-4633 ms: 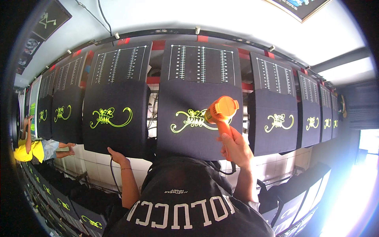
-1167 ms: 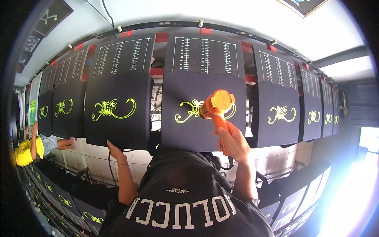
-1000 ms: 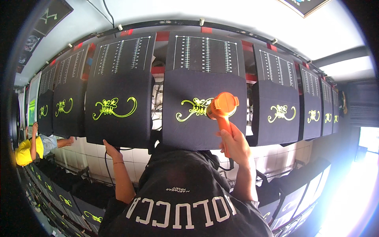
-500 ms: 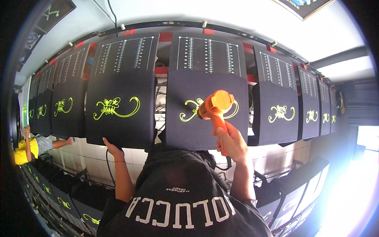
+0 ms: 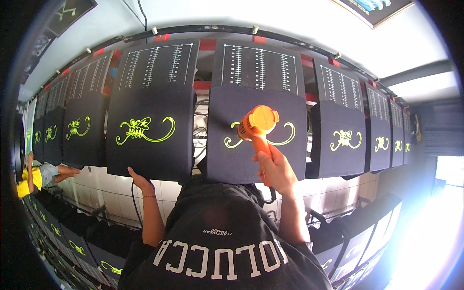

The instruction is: The person uses a heat gun to dry the yellow ink on several black t-shirts mounted on printing boards in a workshop.

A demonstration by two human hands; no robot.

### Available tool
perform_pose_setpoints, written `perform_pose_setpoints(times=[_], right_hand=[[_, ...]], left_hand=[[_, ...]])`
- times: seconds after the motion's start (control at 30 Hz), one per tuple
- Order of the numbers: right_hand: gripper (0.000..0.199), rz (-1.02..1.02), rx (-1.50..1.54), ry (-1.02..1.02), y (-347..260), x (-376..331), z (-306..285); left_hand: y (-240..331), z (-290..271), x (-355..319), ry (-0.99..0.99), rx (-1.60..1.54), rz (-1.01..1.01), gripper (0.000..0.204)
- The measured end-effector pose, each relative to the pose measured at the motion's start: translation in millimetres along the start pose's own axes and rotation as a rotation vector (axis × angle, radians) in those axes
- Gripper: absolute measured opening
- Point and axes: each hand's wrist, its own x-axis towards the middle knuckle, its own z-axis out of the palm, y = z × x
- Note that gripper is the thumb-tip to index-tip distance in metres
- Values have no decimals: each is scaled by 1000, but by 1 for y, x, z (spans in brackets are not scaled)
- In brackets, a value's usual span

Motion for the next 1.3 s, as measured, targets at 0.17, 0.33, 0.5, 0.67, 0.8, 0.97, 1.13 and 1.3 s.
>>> perform_pose_setpoints(times=[0.17, 0.33, 0.5, 0.67, 0.8, 0.97, 1.13, 1.3], right_hand=[[41, 21, -25, 52, -3, -6, 3], [42, 8, -99, -40, -3, -12, 0], [37, 38, -67, -89, -2, -18, 3], [39, 38, -67, -115, 0, -21, 10], [41, 50, -80, -149, -2, -23, 13], [42, 21, -89, -206, -4, -20, 18], [40, -3, -122, -233, -6, -11, 21], [40, -19, -100, -239, -5, 1, 19]], left_hand=[[0, 1, 0, 16, 13, -3, 64], [0, 0, 1, 29, 8, -6, 64], [1, 1, -1, 18, 19, 9, 64], [3, 6, -4, 45, 14, -9, 64], [2, 4, -3, 57, 28, 2, 66], [-2, 1, 1, 59, 29, 38, 66], [-4, -2, 5, 71, 48, 19, 66], [-3, -1, 4, 85, 88, 4, 67]])
